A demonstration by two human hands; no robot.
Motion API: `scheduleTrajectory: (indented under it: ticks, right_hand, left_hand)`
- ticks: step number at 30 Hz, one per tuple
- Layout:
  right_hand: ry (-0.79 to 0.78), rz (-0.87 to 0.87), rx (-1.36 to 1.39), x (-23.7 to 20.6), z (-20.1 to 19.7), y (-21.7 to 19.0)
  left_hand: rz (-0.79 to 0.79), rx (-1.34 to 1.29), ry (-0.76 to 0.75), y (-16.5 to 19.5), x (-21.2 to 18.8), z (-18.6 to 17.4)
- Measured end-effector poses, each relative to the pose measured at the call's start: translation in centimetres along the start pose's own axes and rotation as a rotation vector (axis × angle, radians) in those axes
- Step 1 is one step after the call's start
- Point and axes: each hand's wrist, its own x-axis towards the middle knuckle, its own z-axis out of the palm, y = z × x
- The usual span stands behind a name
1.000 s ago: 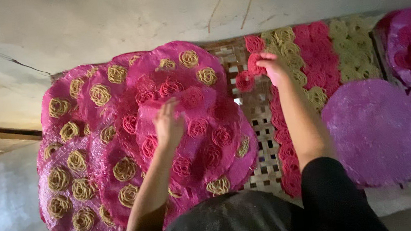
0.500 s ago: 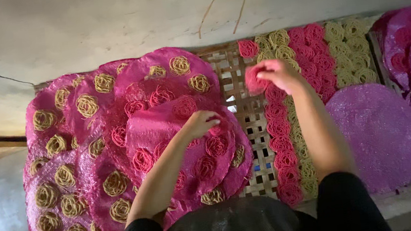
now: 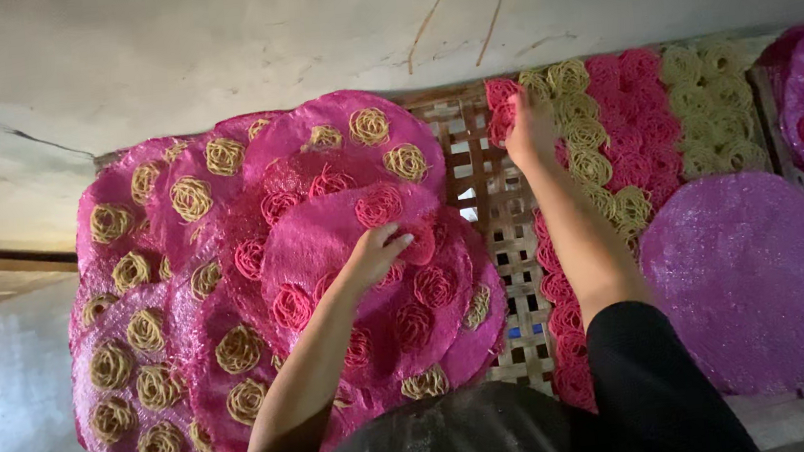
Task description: The person transfers coiled string rosette decorations from a pink fabric disc and places them one by one onto another pink fabric disc laid on a bamboo drying rack, occasionally lifting and repositioning the discs. The rosettes are pink and gold and are arranged in rows across the disc surfaces.
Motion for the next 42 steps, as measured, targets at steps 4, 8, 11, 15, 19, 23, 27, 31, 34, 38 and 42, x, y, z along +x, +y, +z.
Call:
scheduleTrajectory:
  ticks: [4, 8, 11, 15, 19, 23, 27, 31, 34, 38, 42]
  right_hand:
    - [0.080, -0.094, 0.049, -2.1, -1.3, -2.1]
    - [-0.757, 0.449, 1.060, -7.4, -1.0, -5.3]
    - [-0.808, 0.533, 1.550, -9.8, 0.0, -5.5]
    - [-0.475, 0.515, 0.918, -8.9, 0.6, -2.1]
    - [-0.223, 0.163, 0.485, -6.7, -0.5, 0.7]
    - [-0.034, -0.008, 0.232, -5.9, -1.3, 1.0]
    - [0.228, -0.178, -0.044, -6.5, -2.5, -0.6]
    - [0.029, -0.046, 0.211, -9.0, -2.2, -3.8]
    - [-0.465, 0.198, 0.661, -11.4, -0.2, -6.8]
    - [-0.609, 0.637, 1.527, -12.6, 2.3, -9.0]
    - [-0.435, 0.682, 1.590, -12.3, 1.7, -7.5]
  left_hand:
    - [-0.131, 0.006, 0.072, 0.3, 1.4, 0.4]
    - [0.050, -0.229, 0.100, 3.0, 3.7, 2.0]
    - [0.032, 0.003, 0.168, 5.9, 4.0, 3.2]
    - [-0.157, 0.727, 0.258, 8.1, 2.1, 1.9]
    - [-0.324, 1.154, 0.349, 7.0, 0.9, -0.8]
    - [-0.343, 1.145, 0.355, 4.9, 1.9, -1.3]
    - [-0.350, 0.874, 0.392, 3.9, 3.1, -1.4]
    - [-0.267, 0.651, 0.469, 5.0, 3.9, -1.8]
    - [-0.273, 0.502, 0.420, 6.6, 4.4, -0.1]
    - [-0.143, 0.536, 0.274, 8.5, 4.1, 4.8]
    - [0.122, 0.549, 0.330, 8.3, 2.1, 5.5]
